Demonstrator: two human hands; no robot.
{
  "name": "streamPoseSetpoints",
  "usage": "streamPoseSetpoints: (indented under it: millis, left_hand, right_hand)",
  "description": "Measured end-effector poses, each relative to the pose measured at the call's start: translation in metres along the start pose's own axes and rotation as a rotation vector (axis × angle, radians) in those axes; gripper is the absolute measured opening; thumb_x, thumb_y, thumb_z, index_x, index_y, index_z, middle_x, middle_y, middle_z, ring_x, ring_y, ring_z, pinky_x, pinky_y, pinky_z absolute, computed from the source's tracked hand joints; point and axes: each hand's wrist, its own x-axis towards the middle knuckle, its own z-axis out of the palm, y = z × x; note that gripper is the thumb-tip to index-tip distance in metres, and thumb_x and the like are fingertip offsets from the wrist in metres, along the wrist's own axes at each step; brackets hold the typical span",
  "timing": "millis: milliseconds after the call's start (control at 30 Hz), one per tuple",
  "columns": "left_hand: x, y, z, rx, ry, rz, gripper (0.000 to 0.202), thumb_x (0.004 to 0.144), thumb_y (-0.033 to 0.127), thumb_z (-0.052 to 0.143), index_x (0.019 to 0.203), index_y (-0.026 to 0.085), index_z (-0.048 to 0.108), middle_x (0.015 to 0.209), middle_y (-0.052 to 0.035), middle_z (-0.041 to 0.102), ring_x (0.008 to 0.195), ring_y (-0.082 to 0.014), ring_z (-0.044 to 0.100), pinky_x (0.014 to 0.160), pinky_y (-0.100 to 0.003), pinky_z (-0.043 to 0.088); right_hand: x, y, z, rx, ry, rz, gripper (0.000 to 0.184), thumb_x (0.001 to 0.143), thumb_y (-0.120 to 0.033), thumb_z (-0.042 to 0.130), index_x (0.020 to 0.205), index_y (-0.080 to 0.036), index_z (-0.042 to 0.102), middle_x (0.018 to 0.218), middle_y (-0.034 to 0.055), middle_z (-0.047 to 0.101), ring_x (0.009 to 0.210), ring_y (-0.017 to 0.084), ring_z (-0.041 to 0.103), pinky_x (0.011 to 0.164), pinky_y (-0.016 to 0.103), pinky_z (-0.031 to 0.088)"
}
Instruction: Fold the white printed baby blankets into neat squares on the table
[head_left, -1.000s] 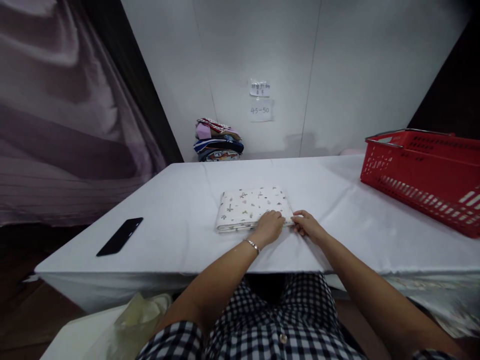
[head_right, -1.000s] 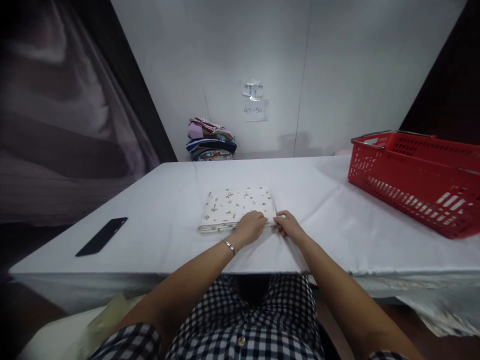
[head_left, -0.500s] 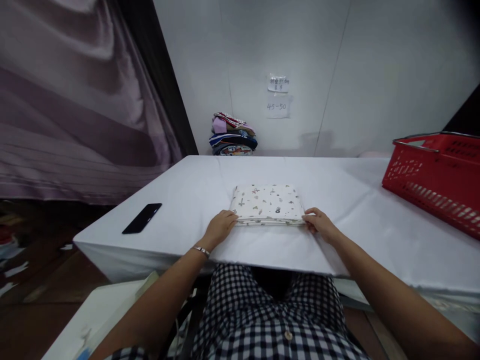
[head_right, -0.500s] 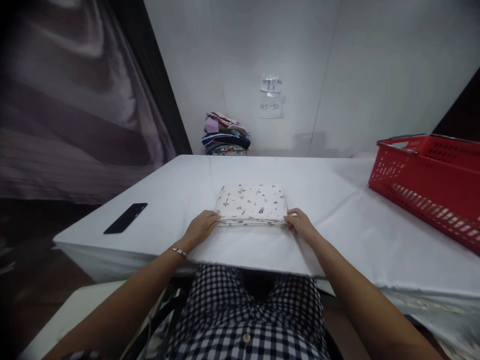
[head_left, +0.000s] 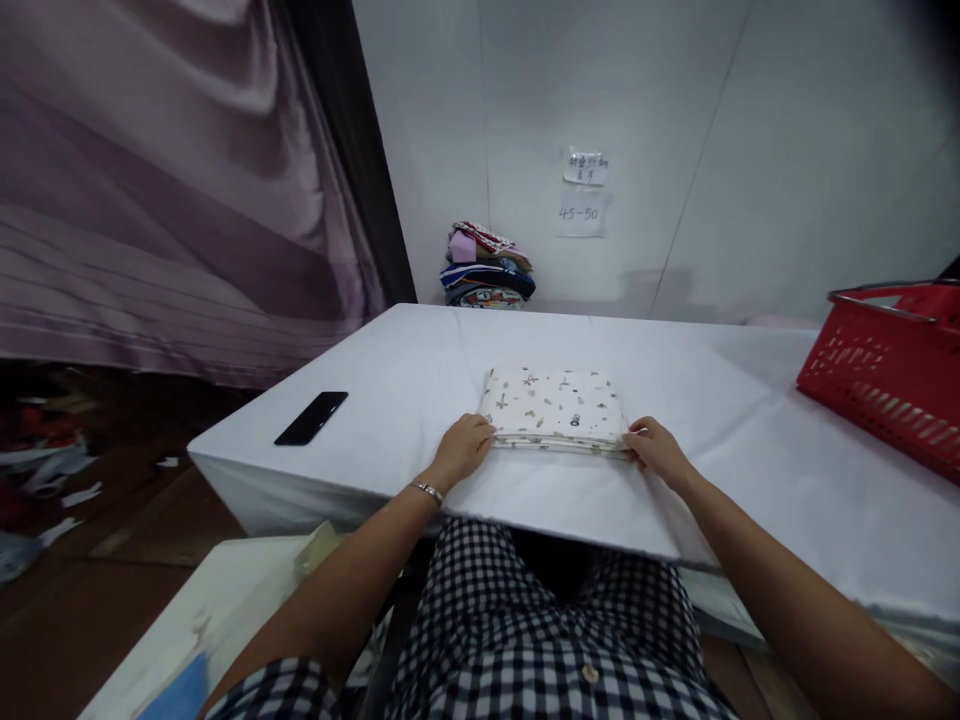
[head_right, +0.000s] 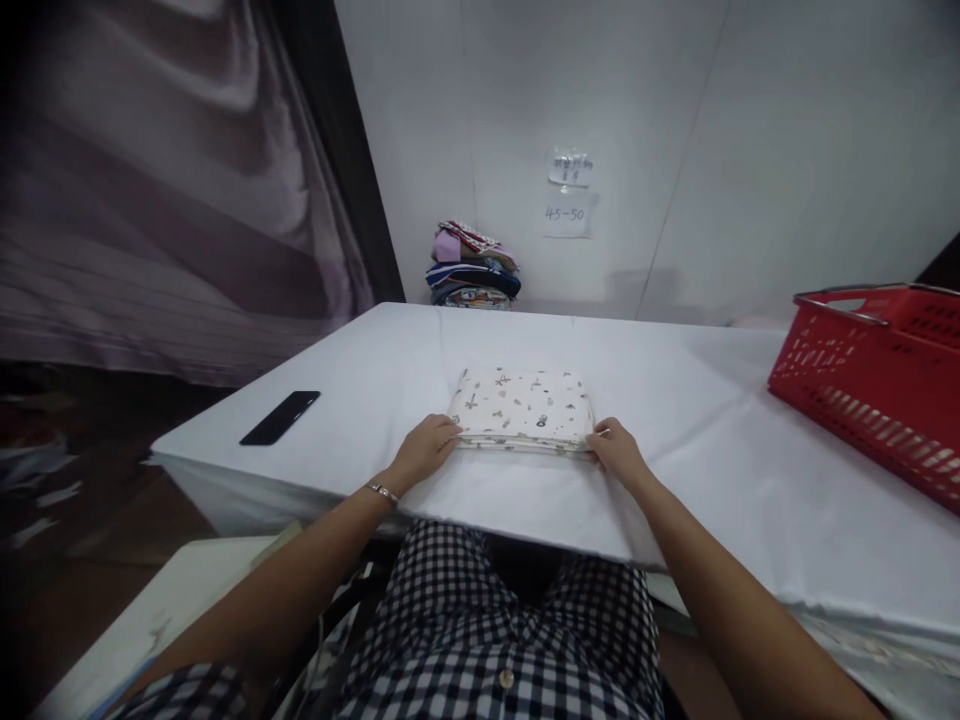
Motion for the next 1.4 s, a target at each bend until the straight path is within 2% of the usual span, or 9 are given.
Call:
streamPoseSetpoints:
  millis: [100, 167, 300, 400, 467, 700, 900, 1267, 1400]
  left_hand:
    - [0.006, 0.010, -0.004, 0.038, -0.002, -0.036, 0.017, 0.085, 0.030, 0.053, 0.091, 0.020, 0.064, 0.094, -0.0036, 0.060, 0.089, -0.0185, 0.051, 0.078, -0.034, 0.042]
    - [0.011, 0.019, -0.003, 0.040, 0.014, -0.014, 0.018, 0.085, 0.032, 0.053, 0.093, 0.020, 0.064, 0.094, -0.0030, 0.061, 0.090, -0.0185, 0.051, 0.079, -0.034, 0.040]
    - [0.019, 0.034, 0.005, 0.017, -0.001, 0.075, 0.017, 0.087, 0.030, 0.052, 0.098, 0.021, 0.062, 0.095, -0.0026, 0.060, 0.093, -0.0177, 0.050, 0.082, -0.033, 0.038]
    - [0.025, 0.037, 0.009, 0.024, -0.038, 0.105, 0.018, 0.088, 0.028, 0.050, 0.098, 0.021, 0.062, 0.095, -0.0028, 0.060, 0.091, -0.0173, 0.050, 0.080, -0.032, 0.038]
    - [0.029, 0.036, 0.009, 0.045, -0.072, 0.118, 0.018, 0.089, 0.028, 0.048, 0.097, 0.021, 0.062, 0.094, -0.0031, 0.060, 0.090, -0.0175, 0.050, 0.078, -0.031, 0.039]
    - [0.034, 0.036, 0.008, 0.161, -0.164, 0.200, 0.017, 0.088, 0.022, 0.046, 0.098, 0.020, 0.060, 0.093, -0.0049, 0.058, 0.089, -0.0186, 0.050, 0.076, -0.031, 0.039]
    - [0.038, 0.039, 0.009, 0.214, -0.131, 0.212, 0.021, 0.082, 0.010, 0.046, 0.097, 0.018, 0.057, 0.092, -0.0055, 0.058, 0.088, -0.0202, 0.050, 0.075, -0.033, 0.038]
    - [0.020, 0.041, 0.019, 0.175, -0.105, 0.152, 0.025, 0.086, 0.010, 0.041, 0.103, 0.020, 0.057, 0.096, -0.0051, 0.057, 0.092, -0.0197, 0.047, 0.079, -0.034, 0.036]
    - [0.020, 0.041, 0.012, 0.103, -0.115, 0.164, 0.023, 0.087, 0.018, 0.043, 0.107, 0.020, 0.055, 0.098, -0.0059, 0.056, 0.094, -0.0198, 0.047, 0.081, -0.035, 0.036]
  right_hand:
    - [-0.001, 0.001, 0.000, -0.136, 0.039, -0.056, 0.017, 0.074, -0.026, 0.051, 0.089, -0.020, 0.049, 0.060, -0.0004, 0.060, 0.047, 0.014, 0.053, 0.046, 0.026, 0.041]
    - [-0.003, 0.003, 0.000, -0.313, 0.120, -0.154, 0.020, 0.074, -0.028, 0.052, 0.093, -0.019, 0.052, 0.075, 0.0047, 0.064, 0.060, 0.017, 0.057, 0.053, 0.028, 0.042]
    - [-0.010, 0.001, 0.006, -0.592, 0.276, -0.543, 0.024, 0.080, -0.024, 0.047, 0.101, -0.018, 0.056, 0.107, 0.0126, 0.059, 0.095, 0.025, 0.054, 0.072, 0.035, 0.043]
    - [-0.013, -0.005, 0.016, -0.640, 0.204, -0.821, 0.023, 0.084, -0.022, 0.043, 0.099, -0.018, 0.060, 0.105, 0.0119, 0.061, 0.098, 0.026, 0.052, 0.081, 0.038, 0.040]
    - [-0.013, -0.010, 0.025, -0.660, 0.126, -0.891, 0.023, 0.087, -0.025, 0.043, 0.098, -0.018, 0.062, 0.103, 0.0109, 0.062, 0.095, 0.025, 0.053, 0.080, 0.038, 0.040]
    - [-0.005, -0.023, 0.044, -0.688, -0.050, -0.885, 0.027, 0.088, -0.028, 0.042, 0.103, -0.023, 0.064, 0.103, 0.0088, 0.064, 0.095, 0.024, 0.053, 0.081, 0.037, 0.038]
    - [-0.001, -0.022, 0.044, -0.704, -0.117, -0.895, 0.032, 0.088, -0.025, 0.037, 0.109, -0.021, 0.062, 0.104, 0.0104, 0.064, 0.093, 0.024, 0.053, 0.082, 0.038, 0.039]
    - [0.000, -0.004, 0.046, -0.713, 0.005, -1.004, 0.038, 0.083, -0.010, 0.035, 0.112, -0.016, 0.059, 0.106, 0.0136, 0.062, 0.096, 0.025, 0.052, 0.081, 0.038, 0.040]
    - [-0.004, -0.003, 0.045, -0.712, -0.006, -1.023, 0.033, 0.086, -0.016, 0.038, 0.111, -0.017, 0.060, 0.106, 0.0128, 0.062, 0.096, 0.025, 0.053, 0.080, 0.038, 0.040]
